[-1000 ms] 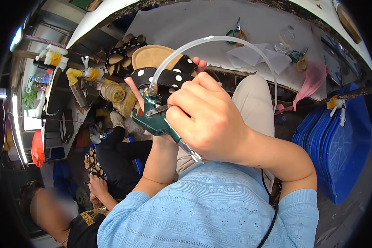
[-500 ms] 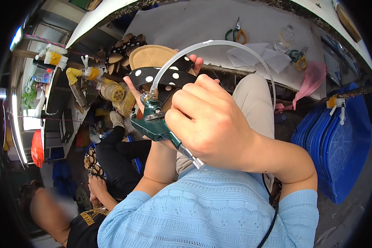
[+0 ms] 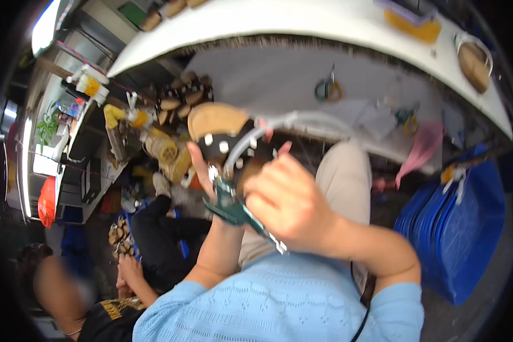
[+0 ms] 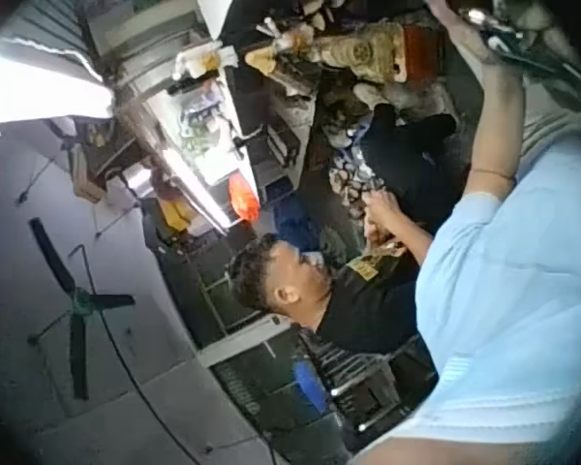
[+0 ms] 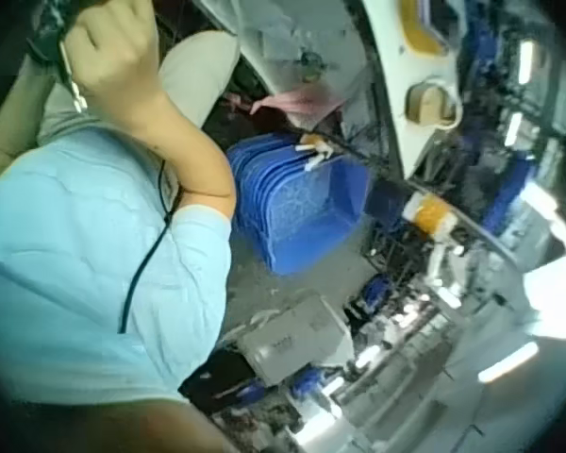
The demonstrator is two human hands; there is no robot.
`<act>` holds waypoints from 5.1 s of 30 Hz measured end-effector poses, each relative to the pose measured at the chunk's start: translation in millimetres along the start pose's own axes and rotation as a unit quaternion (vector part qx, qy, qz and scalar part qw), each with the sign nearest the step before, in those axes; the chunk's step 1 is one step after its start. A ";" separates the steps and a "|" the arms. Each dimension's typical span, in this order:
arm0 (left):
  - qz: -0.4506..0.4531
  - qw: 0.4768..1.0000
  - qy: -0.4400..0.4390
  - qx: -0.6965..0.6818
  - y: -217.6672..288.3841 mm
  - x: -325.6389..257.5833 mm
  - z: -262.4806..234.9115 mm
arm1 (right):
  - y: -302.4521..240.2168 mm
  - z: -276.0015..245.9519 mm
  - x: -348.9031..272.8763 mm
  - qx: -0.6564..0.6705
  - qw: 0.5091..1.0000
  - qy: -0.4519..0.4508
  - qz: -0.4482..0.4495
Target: The person applies adhesive along the straps of sandals using a pneumatic tool, wipes the sandals with a cloth, and places the sandals onto an upper shelf.
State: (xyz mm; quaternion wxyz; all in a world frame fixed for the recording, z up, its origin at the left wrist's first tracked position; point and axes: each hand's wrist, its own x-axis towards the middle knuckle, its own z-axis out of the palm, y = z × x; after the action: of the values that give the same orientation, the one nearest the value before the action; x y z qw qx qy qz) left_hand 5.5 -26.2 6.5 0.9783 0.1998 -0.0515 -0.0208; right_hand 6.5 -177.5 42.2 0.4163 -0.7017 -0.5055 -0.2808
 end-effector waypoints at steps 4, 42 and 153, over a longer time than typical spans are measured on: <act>0.060 0.998 -0.026 0.028 28.6 17.1 -3.0 | -9.1 -21.1 2.4 0.067 0.996 0.049 0.035; 0.601 0.288 0.133 0.733 236.1 246.4 -58.7 | -63.9 -62.9 20.9 0.698 0.715 -0.031 -0.026; 0.018 0.942 0.173 0.286 -25.0 -18.4 -128.2 | 60.5 52.5 -69.6 0.081 0.899 0.189 0.387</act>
State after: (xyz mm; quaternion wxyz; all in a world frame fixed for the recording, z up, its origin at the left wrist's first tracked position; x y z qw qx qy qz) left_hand 0.7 1.8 -122.3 0.8740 0.4707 0.1113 0.0470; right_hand 39.1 -173.7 -58.8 0.6354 -0.7395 -0.1269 -0.1826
